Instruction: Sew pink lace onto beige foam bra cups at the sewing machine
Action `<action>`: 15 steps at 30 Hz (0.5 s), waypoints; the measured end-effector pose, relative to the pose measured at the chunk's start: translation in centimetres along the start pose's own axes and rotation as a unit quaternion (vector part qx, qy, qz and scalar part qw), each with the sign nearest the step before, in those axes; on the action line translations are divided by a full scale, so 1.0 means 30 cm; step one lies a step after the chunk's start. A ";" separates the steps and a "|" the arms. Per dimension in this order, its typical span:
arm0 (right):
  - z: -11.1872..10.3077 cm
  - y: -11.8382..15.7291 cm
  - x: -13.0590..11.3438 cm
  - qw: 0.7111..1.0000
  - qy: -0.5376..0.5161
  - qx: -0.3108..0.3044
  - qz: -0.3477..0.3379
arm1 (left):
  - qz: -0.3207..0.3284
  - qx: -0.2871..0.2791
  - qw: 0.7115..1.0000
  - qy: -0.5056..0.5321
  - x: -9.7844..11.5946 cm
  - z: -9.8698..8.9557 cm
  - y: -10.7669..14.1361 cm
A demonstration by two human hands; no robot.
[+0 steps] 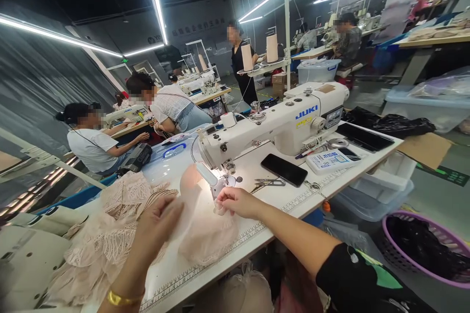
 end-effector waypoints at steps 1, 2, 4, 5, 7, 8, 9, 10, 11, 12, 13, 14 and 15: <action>0.002 0.002 -0.006 1.000 -0.002 -0.003 0.001 | -0.007 -0.047 0.999 0.021 0.010 0.032 0.038; 0.004 0.004 -0.012 1.000 -0.004 -0.007 0.001 | -0.011 -0.083 0.996 0.034 0.021 0.063 0.072; 0.014 0.008 -0.018 1.000 -0.007 -0.017 -0.005 | -0.008 -0.118 0.992 0.033 0.042 0.110 0.119; 0.020 0.010 -0.021 1.000 -0.002 -0.019 -0.012 | -0.008 -0.126 0.992 0.024 0.051 0.127 0.132; 0.031 0.015 -0.024 0.999 0.021 -0.013 -0.032 | -0.008 -0.142 0.990 -0.010 0.067 0.153 0.140; 0.036 0.018 -0.026 0.999 0.037 -0.005 -0.040 | -0.007 -0.152 0.988 -0.032 0.076 0.162 0.137; 0.041 0.022 -0.029 0.998 0.053 0.003 -0.046 | 0.004 -0.155 0.987 -0.049 0.087 0.165 0.130; 0.046 0.028 -0.035 0.997 0.067 0.011 -0.049 | 0.025 -0.152 0.987 -0.055 0.103 0.164 0.119; 0.052 0.035 -0.046 0.996 0.078 0.014 -0.050 | 0.057 -0.147 0.986 -0.049 0.123 0.160 0.106; 0.060 0.044 -0.062 0.994 0.090 0.012 -0.055 | 0.092 -0.149 0.984 -0.033 0.142 0.157 0.094; 0.068 0.055 -0.084 0.992 0.105 0.006 -0.065 | 0.124 -0.168 0.978 -0.010 0.157 0.158 0.084; 0.077 0.068 -0.111 0.989 0.124 0.000 -0.078 | 0.143 -0.208 0.967 0.012 0.166 0.166 0.076; 0.083 0.082 -0.142 0.984 0.146 0.002 -0.097 | 0.145 -0.261 0.954 0.030 0.165 0.177 0.072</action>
Point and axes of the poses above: each hand's wrist, its own y-axis away from the middle knuckle, its own z-axis out of the palm, x = y × z, the point moved 6 cm from there along -y, towards the middle knuckle, and after that the axes turned 2 degrees about -x, right-handed, at the moved point
